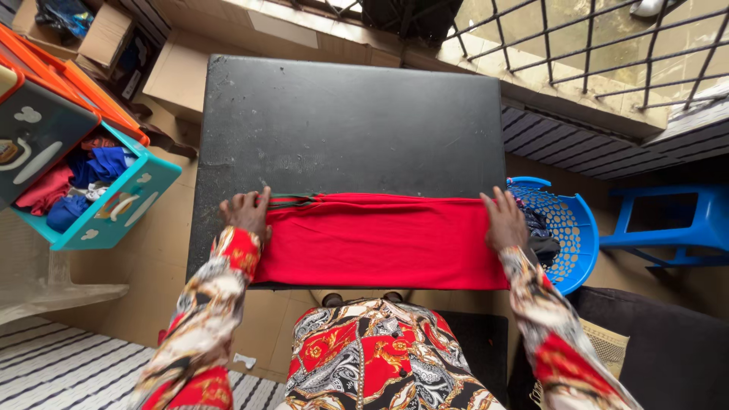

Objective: The person folds a jersey and several pairs of patterned underwear on a table and places them one at a time into a plastic drawer.

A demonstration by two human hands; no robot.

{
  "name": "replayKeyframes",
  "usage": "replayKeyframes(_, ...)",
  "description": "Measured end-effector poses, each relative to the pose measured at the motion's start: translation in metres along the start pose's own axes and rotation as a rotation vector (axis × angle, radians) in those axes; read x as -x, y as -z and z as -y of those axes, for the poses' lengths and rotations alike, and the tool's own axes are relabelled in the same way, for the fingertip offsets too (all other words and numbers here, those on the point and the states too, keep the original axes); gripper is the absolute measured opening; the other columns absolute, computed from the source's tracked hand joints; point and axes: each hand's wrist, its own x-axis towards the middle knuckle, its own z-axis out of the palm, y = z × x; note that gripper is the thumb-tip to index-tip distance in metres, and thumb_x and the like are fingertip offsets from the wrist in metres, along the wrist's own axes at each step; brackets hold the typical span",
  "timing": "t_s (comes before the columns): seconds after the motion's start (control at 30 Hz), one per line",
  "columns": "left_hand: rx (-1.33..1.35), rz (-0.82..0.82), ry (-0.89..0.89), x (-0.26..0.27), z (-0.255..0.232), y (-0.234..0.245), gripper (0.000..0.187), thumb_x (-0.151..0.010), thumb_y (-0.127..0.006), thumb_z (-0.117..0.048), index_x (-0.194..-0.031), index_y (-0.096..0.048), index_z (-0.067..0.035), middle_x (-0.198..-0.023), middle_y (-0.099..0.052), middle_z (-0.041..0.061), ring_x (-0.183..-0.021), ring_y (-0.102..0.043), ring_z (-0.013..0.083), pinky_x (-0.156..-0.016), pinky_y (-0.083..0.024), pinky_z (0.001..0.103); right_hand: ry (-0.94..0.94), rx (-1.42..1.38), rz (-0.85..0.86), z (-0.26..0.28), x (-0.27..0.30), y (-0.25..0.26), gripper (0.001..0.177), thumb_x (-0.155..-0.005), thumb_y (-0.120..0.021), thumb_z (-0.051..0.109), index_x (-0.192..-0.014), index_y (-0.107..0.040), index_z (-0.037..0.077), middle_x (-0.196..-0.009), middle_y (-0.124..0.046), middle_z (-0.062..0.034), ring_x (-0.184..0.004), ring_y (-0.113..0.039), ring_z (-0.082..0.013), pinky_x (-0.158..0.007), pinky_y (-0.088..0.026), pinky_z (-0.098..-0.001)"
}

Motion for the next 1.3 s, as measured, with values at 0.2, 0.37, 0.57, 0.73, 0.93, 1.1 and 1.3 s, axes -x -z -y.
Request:
replayKeyframes(0.2, -0.052, 0.254, 0.011, -0.027, -0.009, 0.045, 0.062, -0.077, -0.084, -0.027, -0.135, -0.060, -0.022, -0.122, -0.066, 0.004, -0.128, -0.051, 0.0225, -0.119, -0.008, 0.056, -0.100, 0.077, 0.410, 0.013, -0.042, 0.017, 0.061, -0.078, -0.072, 0.011, -0.135, -0.059, 0.028, -0.123, -0.067, -0.0045, -0.127, -0.056, -0.0254, -0.109, -0.040, -0.0416)
replayKeyframes(0.37, 0.102, 0.359, 0.032, -0.033, -0.002, 0.044, 0.025, -0.089, -0.074, -0.023, -0.114, -0.075, -0.023, -0.108, -0.074, 0.004, -0.116, -0.061, 0.0217, -0.121, -0.022, 0.048, -0.113, 0.004, 0.501, -0.011, -0.050, -0.003, 0.032, -0.075, -0.075, 0.019, -0.107, -0.071, 0.022, -0.099, -0.073, -0.0057, -0.102, -0.068, -0.0283, -0.092, -0.048, -0.0420)
replayKeyframes(0.57, 0.390, 0.159, 0.015, -0.036, 0.038, 0.024, 0.025, -0.090, -0.073, -0.016, -0.113, -0.065, -0.015, -0.110, -0.069, 0.011, -0.105, -0.065, 0.0312, -0.091, -0.050, 0.040, 0.029, 0.027, 0.222, -0.029, -0.056, -0.003, 0.017, -0.071, -0.077, 0.014, -0.086, -0.070, 0.018, -0.088, -0.071, -0.0039, -0.088, -0.068, -0.0255, -0.091, -0.047, -0.0408)
replayKeyframes(0.73, 0.239, -0.271, -0.067, -0.022, 0.047, -0.008, 0.017, -0.093, -0.067, -0.006, -0.106, -0.059, -0.013, -0.108, -0.066, 0.007, -0.110, -0.064, 0.0276, -0.094, -0.054, 0.043, 0.089, 0.037, -0.030, -0.036, -0.034, 0.000, 0.011, -0.082, -0.071, 0.006, -0.088, -0.067, 0.015, -0.085, -0.066, -0.0031, -0.087, -0.064, -0.0216, -0.092, -0.049, -0.0389)
replayKeyframes(0.93, 0.355, -0.550, -0.267, 0.024, 0.062, -0.062, 0.018, -0.087, -0.066, 0.002, -0.097, -0.055, -0.007, -0.122, -0.064, 0.012, -0.121, -0.062, 0.0320, -0.102, -0.052, 0.043, 0.182, -0.007, -0.132, -0.028, 0.036, -0.016, 0.013, -0.086, -0.070, 0.004, -0.089, -0.069, 0.016, -0.081, -0.059, -0.0020, -0.079, -0.058, -0.0211, -0.076, -0.043, -0.0390)
replayKeyframes(1.1, 0.448, -0.539, -0.245, 0.026, 0.083, -0.070, 0.020, -0.071, -0.068, 0.005, -0.087, -0.062, -0.005, -0.121, -0.063, 0.015, -0.119, -0.060, 0.0366, -0.097, -0.053, 0.047, 0.103, -0.082, -0.226, -0.029, 0.058, -0.005, 0.029, -0.069, -0.069, 0.000, -0.095, -0.069, 0.014, -0.085, -0.059, -0.0015, -0.085, -0.057, -0.0229, -0.080, -0.043, -0.0394)
replayKeyframes(1.3, 0.431, -0.498, -0.182, 0.048, 0.081, -0.055, 0.014, -0.072, -0.075, -0.003, -0.080, -0.064, -0.009, -0.120, -0.063, 0.011, -0.120, -0.059, 0.0359, -0.097, -0.053, 0.047, 0.022, -0.121, -0.133, -0.023, 0.083, -0.005, 0.028, -0.063, -0.070, 0.001, -0.087, -0.065, 0.016, -0.088, -0.058, -0.0031, -0.088, -0.057, -0.0255, -0.078, -0.042, -0.0427)
